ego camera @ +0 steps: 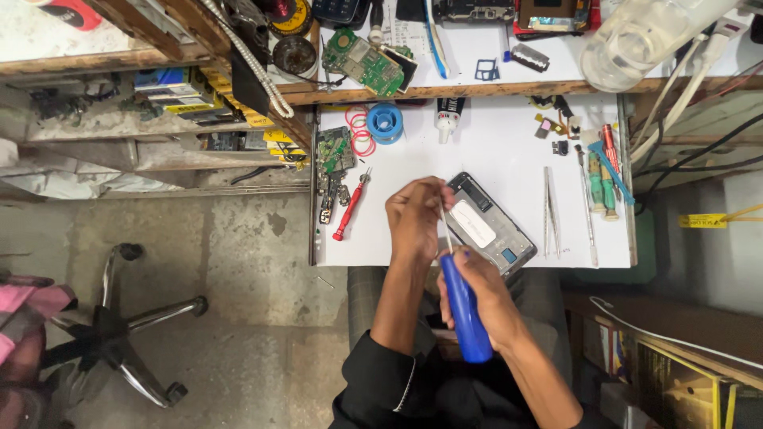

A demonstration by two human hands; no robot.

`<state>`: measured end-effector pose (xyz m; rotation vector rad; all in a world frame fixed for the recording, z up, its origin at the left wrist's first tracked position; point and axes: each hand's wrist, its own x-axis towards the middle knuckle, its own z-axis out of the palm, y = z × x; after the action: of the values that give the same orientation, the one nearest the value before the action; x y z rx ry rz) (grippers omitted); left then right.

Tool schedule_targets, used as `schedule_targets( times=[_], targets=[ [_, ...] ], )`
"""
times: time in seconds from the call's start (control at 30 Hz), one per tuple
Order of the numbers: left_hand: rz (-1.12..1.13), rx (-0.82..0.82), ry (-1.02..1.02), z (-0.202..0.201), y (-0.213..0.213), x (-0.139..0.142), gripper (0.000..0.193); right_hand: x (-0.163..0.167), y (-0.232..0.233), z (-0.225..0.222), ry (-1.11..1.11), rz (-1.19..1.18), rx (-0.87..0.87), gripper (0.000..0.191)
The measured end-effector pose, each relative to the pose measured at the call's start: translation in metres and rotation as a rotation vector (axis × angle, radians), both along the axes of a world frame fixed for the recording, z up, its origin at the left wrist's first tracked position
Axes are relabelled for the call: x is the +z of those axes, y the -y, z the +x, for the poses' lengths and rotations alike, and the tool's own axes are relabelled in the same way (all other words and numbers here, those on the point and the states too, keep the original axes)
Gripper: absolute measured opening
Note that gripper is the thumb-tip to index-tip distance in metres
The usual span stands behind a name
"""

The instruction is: The person disassembles a smartphone on a workbench. They use a metal prying tool to separate the back cover, then use a blue electric screwdriver to remove screws from the internal frame. The person handles the phone, tools, and a cardboard box containing a replacement part.

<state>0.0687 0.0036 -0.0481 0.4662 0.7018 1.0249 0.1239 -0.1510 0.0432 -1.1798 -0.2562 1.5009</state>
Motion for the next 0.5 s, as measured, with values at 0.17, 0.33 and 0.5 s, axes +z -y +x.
schedule_targets(
  times=[0.17, 0.33, 0.5],
  targets=[
    [0.201, 0.186, 0.037, -0.020, -0.055, -0.030, 0.027, -0.005, 0.019, -0.014, -0.060, -0.083, 0.025, 0.043],
    [0.277, -0.094, -0.419, -0.030, -0.029, -0.006, 0.047, -0.011, 0.017, 0.018, 0.037, -0.085, -0.055, 0.044],
    [0.978, -0.133, -1.118, -0.024, 0.021, 0.043, 0.054, -0.007, 0.014, 0.041, 0.179, -0.145, -0.087, 0.039]
  ],
)
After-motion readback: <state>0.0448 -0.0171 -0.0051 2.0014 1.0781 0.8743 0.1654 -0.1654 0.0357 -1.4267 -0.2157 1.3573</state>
